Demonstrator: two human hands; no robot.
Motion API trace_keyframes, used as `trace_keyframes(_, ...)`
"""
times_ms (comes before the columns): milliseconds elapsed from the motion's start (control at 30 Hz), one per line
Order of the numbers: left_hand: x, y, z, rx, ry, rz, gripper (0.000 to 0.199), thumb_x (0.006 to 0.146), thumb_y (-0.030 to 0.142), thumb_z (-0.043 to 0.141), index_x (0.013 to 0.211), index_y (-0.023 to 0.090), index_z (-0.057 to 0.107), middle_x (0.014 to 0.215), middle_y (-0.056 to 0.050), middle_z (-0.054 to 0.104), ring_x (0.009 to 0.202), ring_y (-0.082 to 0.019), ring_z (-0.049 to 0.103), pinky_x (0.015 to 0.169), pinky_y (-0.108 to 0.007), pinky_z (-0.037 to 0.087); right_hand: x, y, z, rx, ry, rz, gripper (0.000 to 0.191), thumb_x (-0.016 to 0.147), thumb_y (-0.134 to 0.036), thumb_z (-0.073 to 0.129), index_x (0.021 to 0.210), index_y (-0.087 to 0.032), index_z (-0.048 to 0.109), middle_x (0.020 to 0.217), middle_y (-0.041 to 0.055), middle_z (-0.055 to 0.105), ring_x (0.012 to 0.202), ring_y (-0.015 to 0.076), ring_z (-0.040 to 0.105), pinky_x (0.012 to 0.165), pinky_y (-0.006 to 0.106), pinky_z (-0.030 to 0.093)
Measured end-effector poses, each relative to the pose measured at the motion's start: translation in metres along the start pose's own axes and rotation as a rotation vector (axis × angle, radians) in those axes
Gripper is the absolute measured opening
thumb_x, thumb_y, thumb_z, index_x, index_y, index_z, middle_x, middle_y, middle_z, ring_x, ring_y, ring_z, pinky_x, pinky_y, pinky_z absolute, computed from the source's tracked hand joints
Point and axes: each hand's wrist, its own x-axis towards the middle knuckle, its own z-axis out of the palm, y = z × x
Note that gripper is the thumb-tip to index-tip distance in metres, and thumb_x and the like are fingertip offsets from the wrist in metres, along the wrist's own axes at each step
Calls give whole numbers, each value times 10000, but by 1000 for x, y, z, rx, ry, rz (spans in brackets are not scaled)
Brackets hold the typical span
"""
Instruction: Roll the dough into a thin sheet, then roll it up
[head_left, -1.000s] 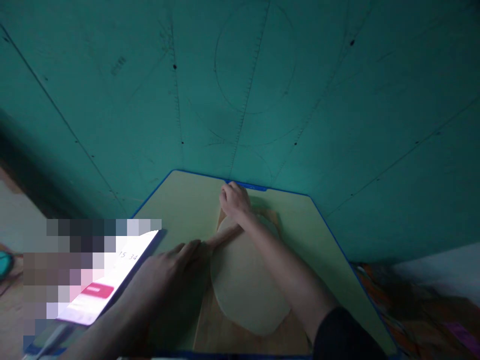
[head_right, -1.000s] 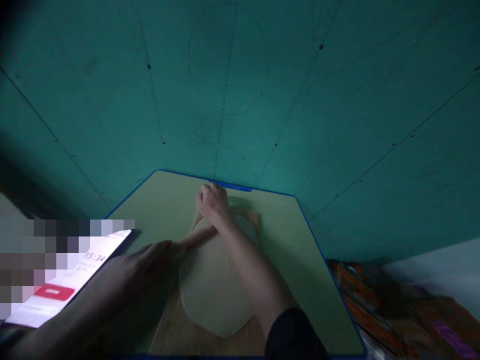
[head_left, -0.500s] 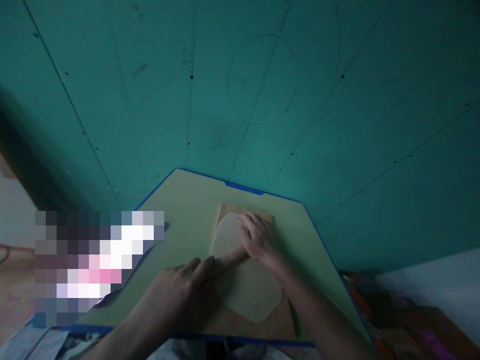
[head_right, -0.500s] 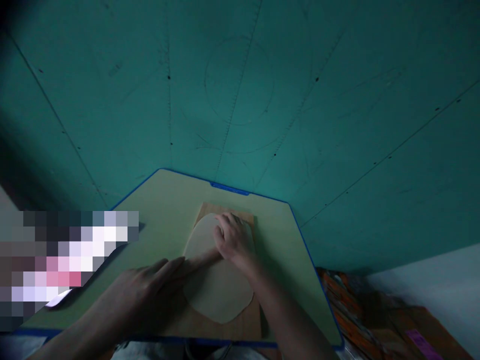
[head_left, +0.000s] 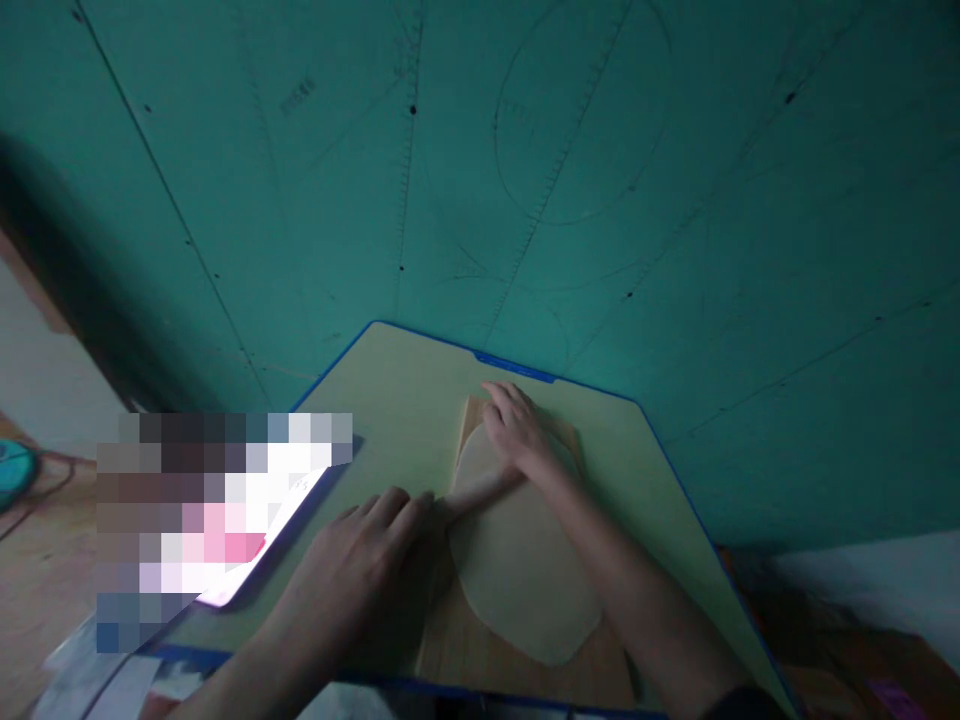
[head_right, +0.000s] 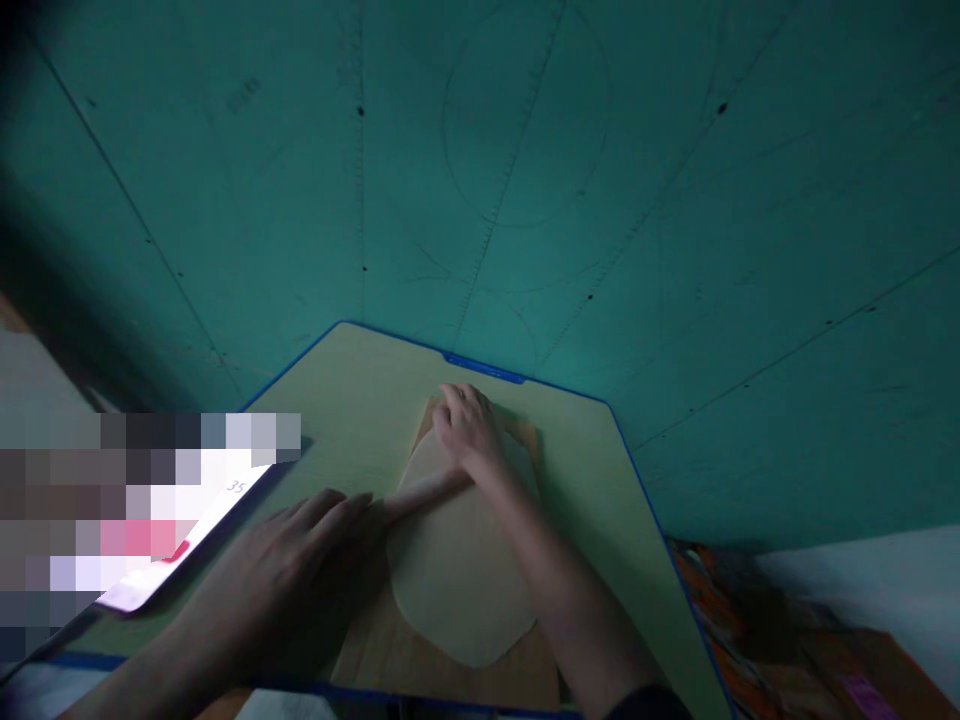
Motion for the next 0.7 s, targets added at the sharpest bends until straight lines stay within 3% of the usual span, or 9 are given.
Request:
trace_keyframes(100, 0, 0, -3, 43, -70, -62, 289, 1027, 226, 422, 1225, 183, 629, 912, -81, 707, 676, -203, 686, 566, -287, 509, 15, -9, 3, 41, 41, -16, 367, 910, -163, 425, 1180, -150, 673, 1219, 147, 668, 1194, 257, 587, 1073, 427, 423)
trace_keyframes(200, -3, 4, -7, 6, -107, -93, 300, 1030, 215, 410, 1265, 203, 597, 941, -76, 733, 709, -216, 727, 558, -275, 510, 12, -13, -7, 74, 83, -31, 340, 910, -143, 402, 1094, -175, 686, 1164, 123, 684, 1138, 234, 613, 1040, 393, 449)
trace_keyframes(400, -18, 22, -6, -92, -79, 76, 495, 931, 63, 484, 1382, 265, 487, 939, -36, 738, 708, -206, 742, 558, -254, 509, -56, 7, -41, 250, 214, -72, 309, 946, -212, 364, 1048, -221, 655, 1093, 94, 689, 1079, 226, 631, 976, 391, 483)
trace_keyframes(533, -21, 24, 4, -129, -41, 100, 464, 957, 129, 520, 1396, 273, 480, 917, -33, 740, 682, -204, 740, 537, -248, 506, -88, 9, -43, 223, 111, -75, 324, 932, -212, 371, 1075, -229, 661, 1102, 83, 691, 1092, 231, 628, 979, 403, 478)
trace_keyframes(700, -23, 16, 11, -82, 94, 137, 359, 1003, 209, 468, 1348, 259, 554, 919, -55, 720, 630, -192, 693, 505, -258, 507, -80, -2, -35, -8, -55, -60, 408, 938, -221, 398, 1273, -191, 629, 1305, 115, 645, 1209, 255, 576, 1065, 427, 418)
